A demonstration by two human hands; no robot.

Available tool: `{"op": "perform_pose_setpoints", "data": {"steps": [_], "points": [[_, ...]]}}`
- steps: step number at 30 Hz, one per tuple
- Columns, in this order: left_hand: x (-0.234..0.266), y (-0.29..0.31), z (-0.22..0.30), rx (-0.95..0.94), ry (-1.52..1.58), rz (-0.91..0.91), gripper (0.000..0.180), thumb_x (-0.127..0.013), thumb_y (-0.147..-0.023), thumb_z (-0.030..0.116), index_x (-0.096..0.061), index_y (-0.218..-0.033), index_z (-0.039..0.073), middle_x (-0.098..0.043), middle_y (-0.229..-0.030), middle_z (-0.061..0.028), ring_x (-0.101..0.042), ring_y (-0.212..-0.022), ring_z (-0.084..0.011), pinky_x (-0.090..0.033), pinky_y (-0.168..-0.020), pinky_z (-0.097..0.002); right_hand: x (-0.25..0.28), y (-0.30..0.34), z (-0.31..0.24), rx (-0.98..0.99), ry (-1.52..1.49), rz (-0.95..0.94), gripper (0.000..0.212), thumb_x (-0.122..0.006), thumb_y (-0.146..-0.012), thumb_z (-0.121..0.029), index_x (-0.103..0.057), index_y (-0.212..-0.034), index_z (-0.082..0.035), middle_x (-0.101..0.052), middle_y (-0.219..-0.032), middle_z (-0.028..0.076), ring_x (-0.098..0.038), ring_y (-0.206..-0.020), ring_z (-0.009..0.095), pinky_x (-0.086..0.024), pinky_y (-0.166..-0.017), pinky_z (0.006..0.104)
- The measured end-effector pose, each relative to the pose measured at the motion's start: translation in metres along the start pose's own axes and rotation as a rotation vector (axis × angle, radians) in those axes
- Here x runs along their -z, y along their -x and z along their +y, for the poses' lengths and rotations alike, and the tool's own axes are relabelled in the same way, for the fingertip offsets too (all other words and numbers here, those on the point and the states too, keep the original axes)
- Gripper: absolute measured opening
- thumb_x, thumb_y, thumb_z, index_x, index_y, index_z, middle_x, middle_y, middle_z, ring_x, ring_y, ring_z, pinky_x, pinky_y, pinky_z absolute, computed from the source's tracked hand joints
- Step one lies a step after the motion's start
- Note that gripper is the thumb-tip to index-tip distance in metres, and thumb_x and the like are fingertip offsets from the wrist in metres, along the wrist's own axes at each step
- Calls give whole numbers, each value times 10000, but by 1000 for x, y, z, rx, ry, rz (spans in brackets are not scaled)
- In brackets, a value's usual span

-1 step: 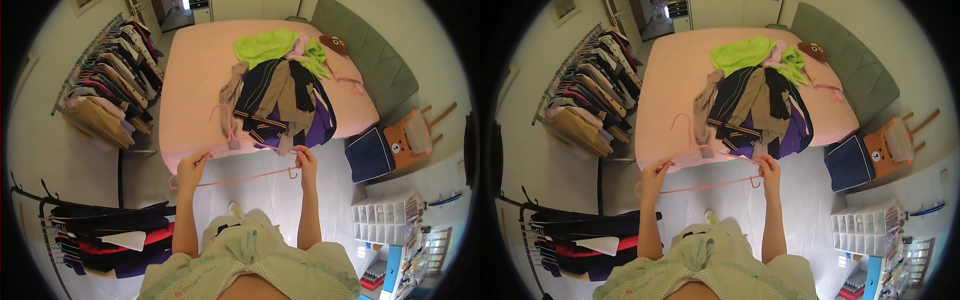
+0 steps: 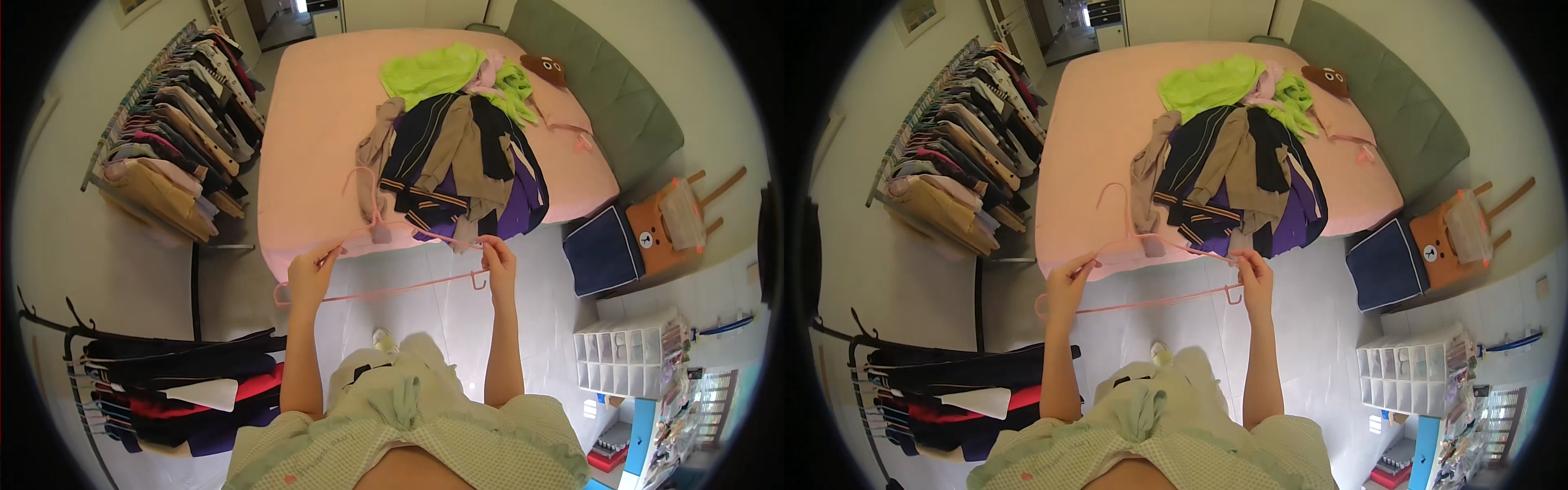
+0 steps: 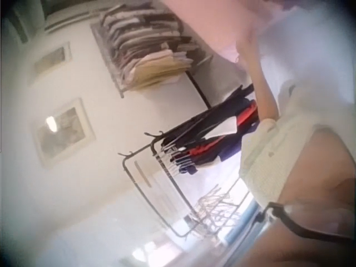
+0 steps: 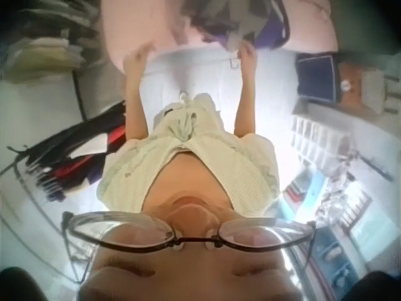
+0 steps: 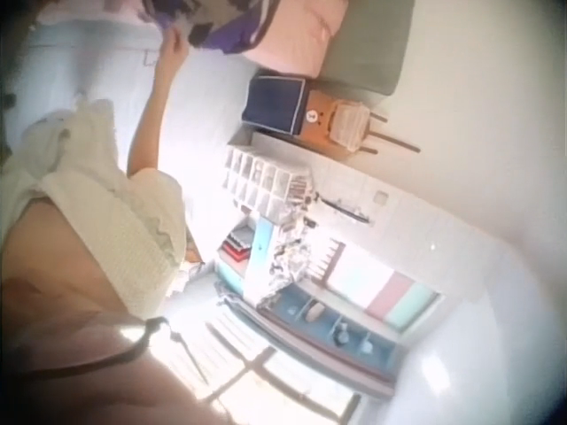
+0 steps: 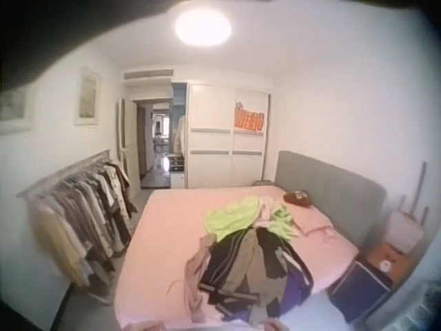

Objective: The person hangs clothes on a rack using hangers. They take hangers from the rack, place them inside different shirts and jackets, and then hang the garments back on the rack.

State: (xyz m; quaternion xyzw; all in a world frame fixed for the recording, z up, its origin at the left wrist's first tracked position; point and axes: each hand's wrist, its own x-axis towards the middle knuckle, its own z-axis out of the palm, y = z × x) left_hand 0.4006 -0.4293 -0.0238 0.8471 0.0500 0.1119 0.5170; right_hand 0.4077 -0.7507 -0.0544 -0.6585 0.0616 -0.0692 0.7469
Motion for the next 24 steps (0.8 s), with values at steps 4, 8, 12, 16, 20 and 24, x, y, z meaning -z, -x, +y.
{"op": "perform_pose_setpoints", "data": {"steps": [4,8,12,16,20,24], "points": [[-18,-37,-7,36,-94,-90,164,-608,-830,118,-689,-967,80,-661,-693,8,-408,-502,-34,-321,-464,-203,-11,-22,-8,284,526,184,169,-498,-882,-131,-640,-939,-59,-570,-661,55,-522,-585,149,-390,-534,299],[-54,-67,0,4,28,-89,165,-614,-827,124,-690,-967,83,-658,-687,1,-419,-494,-52,-332,-471,-203,-10,-52,-16,479,1008,-7,176,-538,-867,-147,-647,-957,-43,-611,-730,117,-568,-653,200,-420,-584,302],[-99,-97,19,-147,27,-190,176,-620,-828,132,-688,-982,80,-678,-714,-9,-488,-498,-62,-353,-469,-209,-21,-85,-22,161,712,-112,219,-516,-892,-174,-623,-1035,-47,-614,-749,93,-569,-687,160,-429,-620,276],[-146,-125,62,-130,-45,-315,206,-609,-830,81,-682,-1023,86,-657,-689,-18,-447,-533,-38,-345,-471,-211,5,-134,-22,71,498,-199,264,-520,-884,-229,-603,-1103,-110,-600,-721,55,-492,-573,123,-402,-557,257],[-195,-165,78,-198,-54,-337,209,-615,-824,90,-682,-1021,90,-665,-692,-35,-479,-538,-43,-353,-477,-208,42,-184,-32,13,414,-201,275,-545,-876,-247,-599,-1106,-107,-617,-744,17,-462,-575,80,-385,-545,238],[-251,-193,106,-202,-57,-467,211,-620,-822,95,-681,-1024,90,-682,-731,-52,-531,-562,-44,-383,-498,-200,71,-226,-33,-11,401,-140,245,-531,-889,-257,-615,-1049,-92,-597,-730,3,-473,-607,75,-384,-565,229]]}}
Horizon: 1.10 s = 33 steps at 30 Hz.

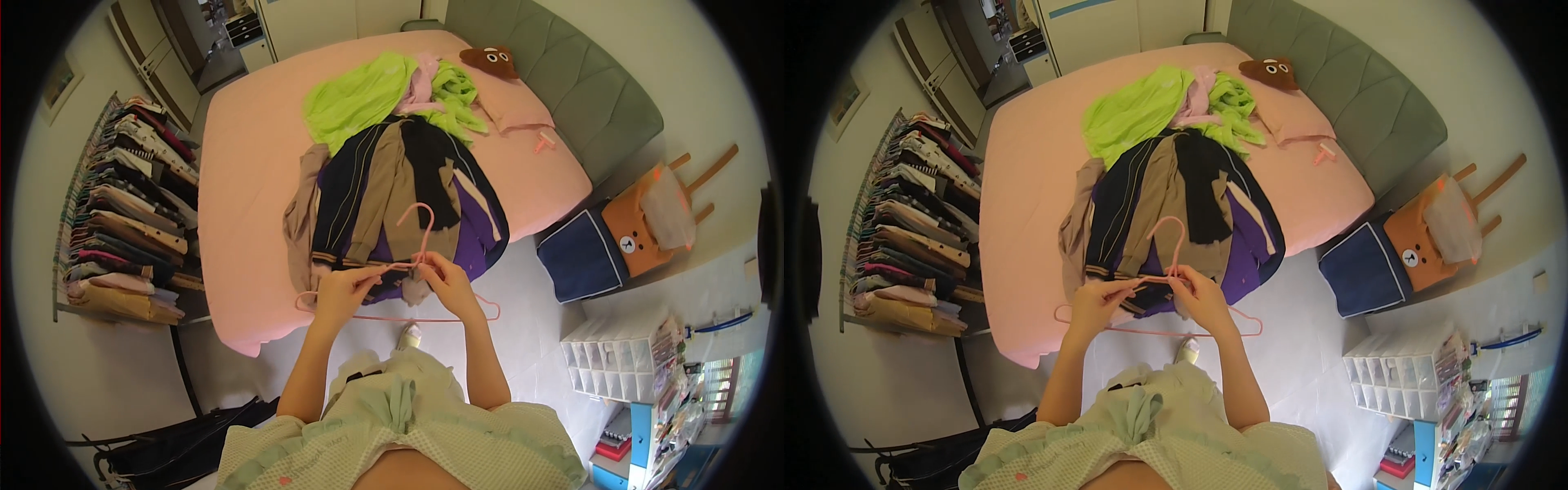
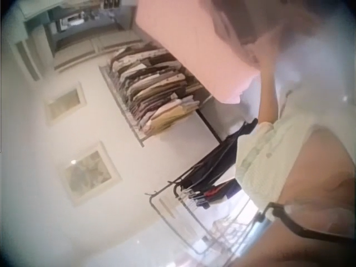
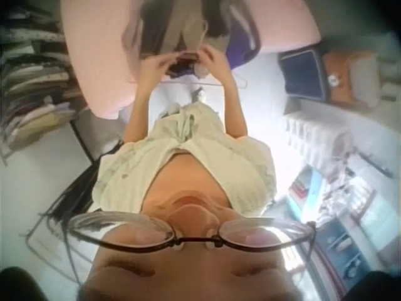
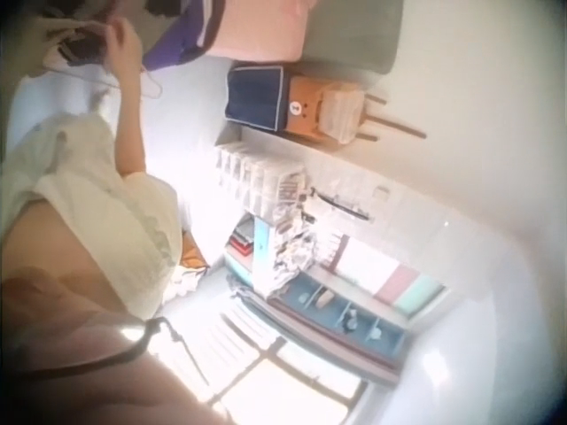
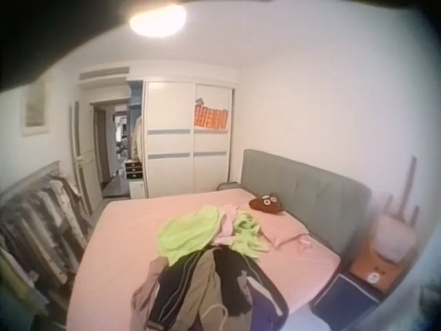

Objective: The person hangs clothes on a rack using hangers. They take hangers from the rack, place them inside different shirts and jackets, and then hang the garments back on the rack.

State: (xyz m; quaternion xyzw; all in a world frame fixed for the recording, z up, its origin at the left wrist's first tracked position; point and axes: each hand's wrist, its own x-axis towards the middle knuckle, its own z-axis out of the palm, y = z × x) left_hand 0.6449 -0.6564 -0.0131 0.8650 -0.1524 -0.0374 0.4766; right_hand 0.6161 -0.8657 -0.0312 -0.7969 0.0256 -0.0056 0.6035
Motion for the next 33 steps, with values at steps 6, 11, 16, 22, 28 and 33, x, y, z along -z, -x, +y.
{"op": "perform_pose_setpoints", "data": {"steps": [6,11,16,22,28,33], "points": [[-29,-55,-6,17,61,-75,220,-622,-814,61,-678,-1027,75,-689,-769,-78,-580,-599,-59,-426,-539,-205,31,-56,10,-34,-22,-10,258,-490,-914,-252,-612,-1018,-50,-530,-678,5,-476,-626,69,-375,-578,218],[-26,-95,-25,7,9,-102,208,-615,-822,75,-674,-1022,77,-679,-750,-85,-586,-597,-82,-438,-544,-224,20,-99,22,-12,117,32,199,-517,-905,-197,-620,-978,-44,-534,-662,4,-484,-606,62,-374,-556,217],[-15,-132,-42,17,4,-81,174,-621,-818,123,-684,-975,83,-655,-715,-92,-553,-530,-141,-416,-504,-258,-2,-146,27,-80,115,20,189,-507,-905,-187,-598,-998,-50,-539,-648,14,-506,-590,73,-381,-543,229],[-19,-175,-77,87,70,-116,163,-614,-821,152,-677,-946,69,-660,-755,-100,-617,-590,-210,-472,-561,-280,-16,-194,60,-86,159,50,183,-495,-898,-167,-568,-1038,-73,-511,-637,29,-502,-575,95,-387,-544,251],[-36,-214,-127,116,137,-169,174,-578,-842,121,-663,-974,45,-655,-832,-101,-591,-625,-166,-461,-584,-262,-12,-227,94,-174,241,107,191,-516,-869,-212,-573,-1037,-140,-533,-603,100,-571,-570,269,-420,-542,366],[-60,-260,-158,165,184,-144,195,-549,-862,97,-641,-1024,36,-626,-875,-70,-551,-645,-123,-436,-591,-238,3,-270,123,-284,281,39,242,-526,-865,-237,-559,-1084,-137,-556,-614,92,-592,-603,264,-436,-568,367]]}}
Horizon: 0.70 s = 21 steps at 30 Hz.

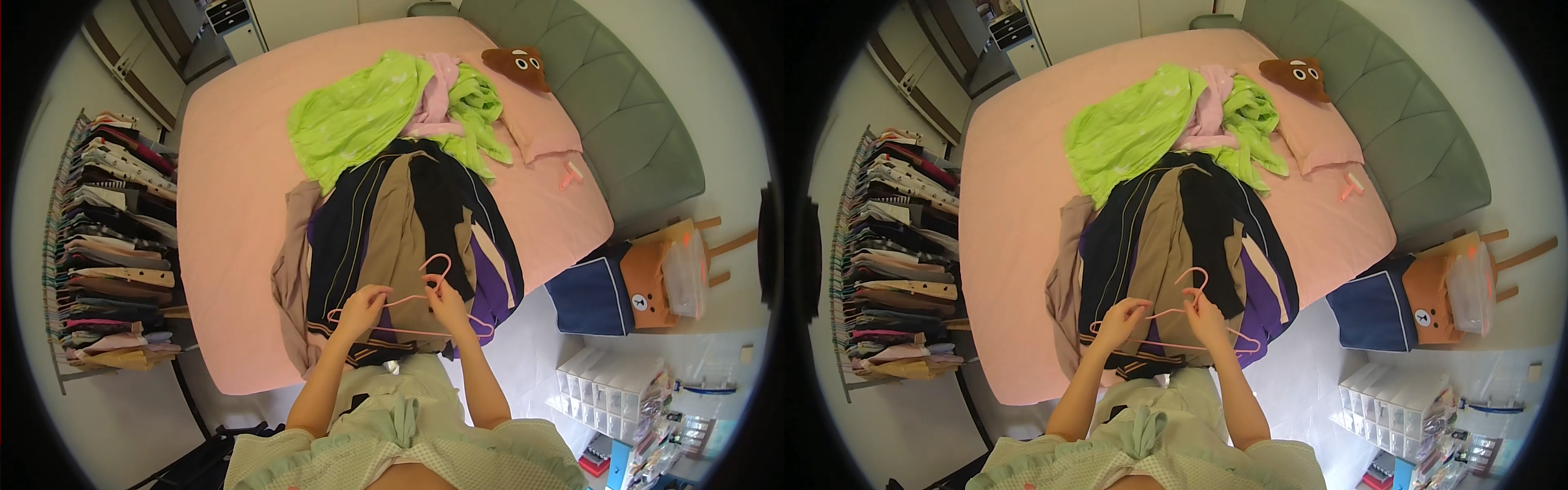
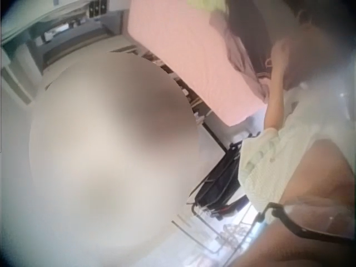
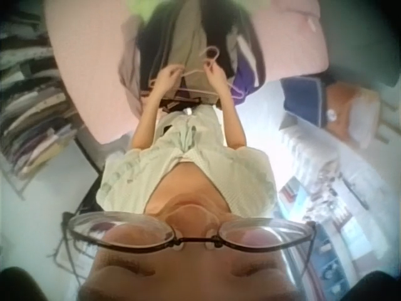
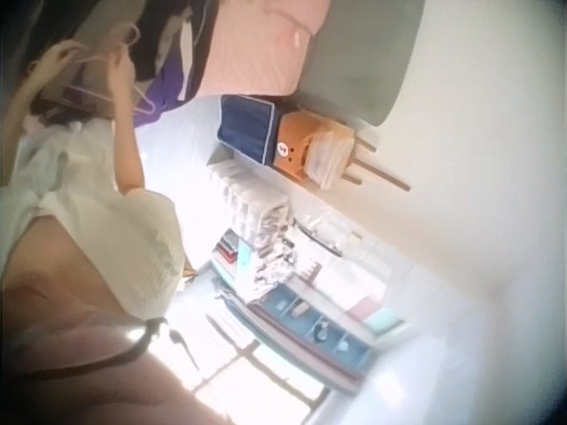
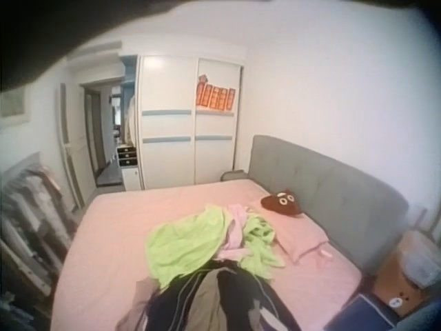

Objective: The person hangs clothes on a rack using hangers. They take hangers from the rack, place them inside different shirts and jackets, and then hang the garments back on the rack.

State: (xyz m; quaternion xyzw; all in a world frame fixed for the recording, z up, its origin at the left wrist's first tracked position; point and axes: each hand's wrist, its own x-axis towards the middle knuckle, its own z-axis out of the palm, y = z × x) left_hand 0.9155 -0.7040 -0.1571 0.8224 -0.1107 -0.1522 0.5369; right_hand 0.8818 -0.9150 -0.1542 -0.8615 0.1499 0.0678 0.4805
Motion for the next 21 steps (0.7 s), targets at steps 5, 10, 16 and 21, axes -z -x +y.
{"op": "perform_pose_setpoints", "data": {"steps": [5,10,16,21], "points": [[-10,-65,-43,85,14,61,209,-545,-866,95,-618,-1057,50,-616,-905,-67,-558,-694,-132,-448,-635,-249,-6,-61,35,-78,-48,-181,376,-535,-859,-247,-506,-1207,-108,-634,-696,86,-638,-697,228,-474,-639,338],[-30,-115,-102,104,-108,130,307,-524,-904,200,-541,-1182,71,-601,-978,-69,-554,-646,-112,-461,-603,-250,-21,-125,68,-112,200,-184,664,-562,-835,-305,-270,-1379,-60,-640,-770,149,-635,-743,311,-482,-680,384],[-66,-172,-130,338,-421,321,511,-484,-908,319,-368,-1315,33,-384,-1305,-206,-503,-1071,-339,-431,-857,-351,-25,-198,86,-255,345,-191,748,-627,-769,-377,-289,-1315,6,-644,-833,193,-625,-790,376,-497,-666,454],[-81,-214,-138,639,-487,267,832,-708,-679,445,-322,-1330,98,-357,-1301,-171,-337,-1214,-352,-280,-964,-536,-16,-223,100,-325,400,-178,401,-625,-776,-389,-525,-940,-36,-650,-803,152,-633,-790,349,-496,-678,442]]}}
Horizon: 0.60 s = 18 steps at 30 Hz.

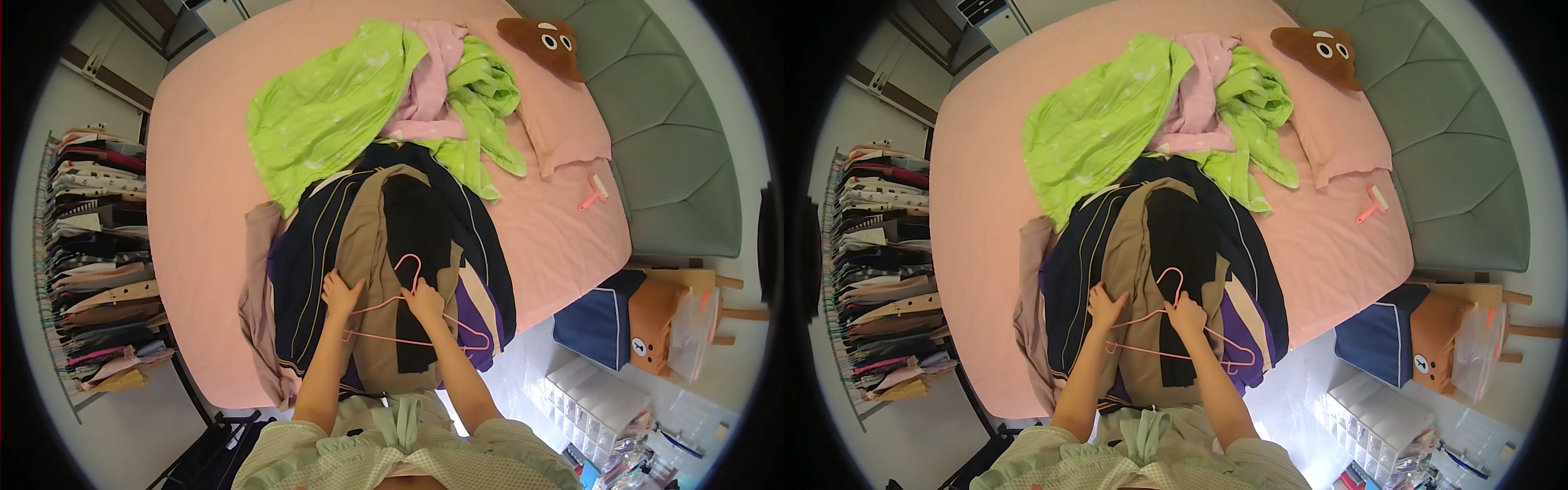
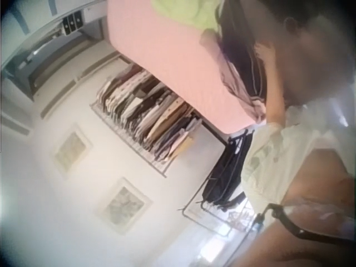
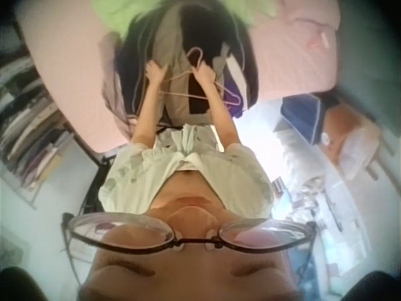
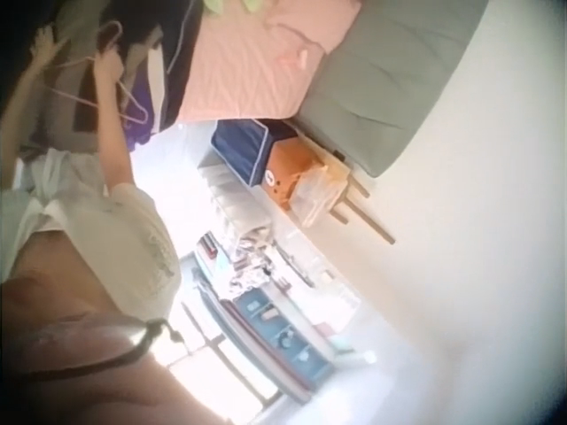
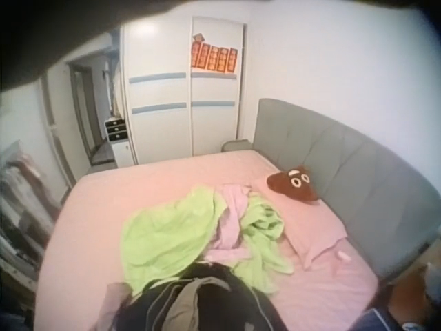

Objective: The person hangs clothes on a rack using hangers. They take hangers from the rack, place them inside different shirts and jackets, and then hang the garments back on the rack.

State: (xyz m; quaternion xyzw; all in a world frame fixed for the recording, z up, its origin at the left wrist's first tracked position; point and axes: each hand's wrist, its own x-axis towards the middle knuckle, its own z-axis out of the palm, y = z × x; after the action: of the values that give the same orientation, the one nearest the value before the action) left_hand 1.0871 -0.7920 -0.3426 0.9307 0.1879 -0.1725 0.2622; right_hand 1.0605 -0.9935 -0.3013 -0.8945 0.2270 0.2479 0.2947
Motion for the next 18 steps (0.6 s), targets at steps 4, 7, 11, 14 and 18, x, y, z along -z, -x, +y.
{"op": "perform_pose_setpoints", "data": {"steps": [4,7,11,14,18], "points": [[-1,-5,28,-28,26,79,893,-769,-612,360,-302,-1345,156,-384,-1237,-160,-383,-1141,-373,-322,-944,-501,38,-4,38,-24,-38,18,386,-648,-746,-399,-567,-871,-44,-627,-747,159,-617,-761,358,-470,-647,432],[4,-7,46,-24,94,100,904,-783,-598,322,-295,-1345,174,-360,-1249,-160,-373,-1136,-386,-328,-940,-496,96,-4,80,-2,-88,427,352,-670,-735,-305,-594,-951,-37,-609,-713,146,-610,-682,306,-461,-607,390],[11,-27,44,-31,168,-129,854,-738,-618,207,-310,-1350,113,-574,-1094,-183,-565,-966,-351,-465,-827,-415,152,5,88,24,-314,501,279,-645,-719,-151,-587,-950,-4,-622,-725,96,-513,-497,128,-387,-502,295],[22,-17,63,-145,292,-142,539,-647,-630,93,-524,-1150,30,-648,-919,-182,-630,-826,-296,-485,-745,-348,159,18,63,145,-367,555,350,-665,-720,-164,-601,-1057,-92,-482,-548,48,-469,-448,135,-373,-471,290],[64,26,85,-220,580,-235,359,-589,-614,32,-615,-967,-27,-643,-774,-114,-608,-728,-189,-469,-670,-305,151,30,36,307,-420,371,307,-664,-738,-137,-643,-1045,-138,-405,-457,34,-419,-408,119,-349,-442,267]]}}
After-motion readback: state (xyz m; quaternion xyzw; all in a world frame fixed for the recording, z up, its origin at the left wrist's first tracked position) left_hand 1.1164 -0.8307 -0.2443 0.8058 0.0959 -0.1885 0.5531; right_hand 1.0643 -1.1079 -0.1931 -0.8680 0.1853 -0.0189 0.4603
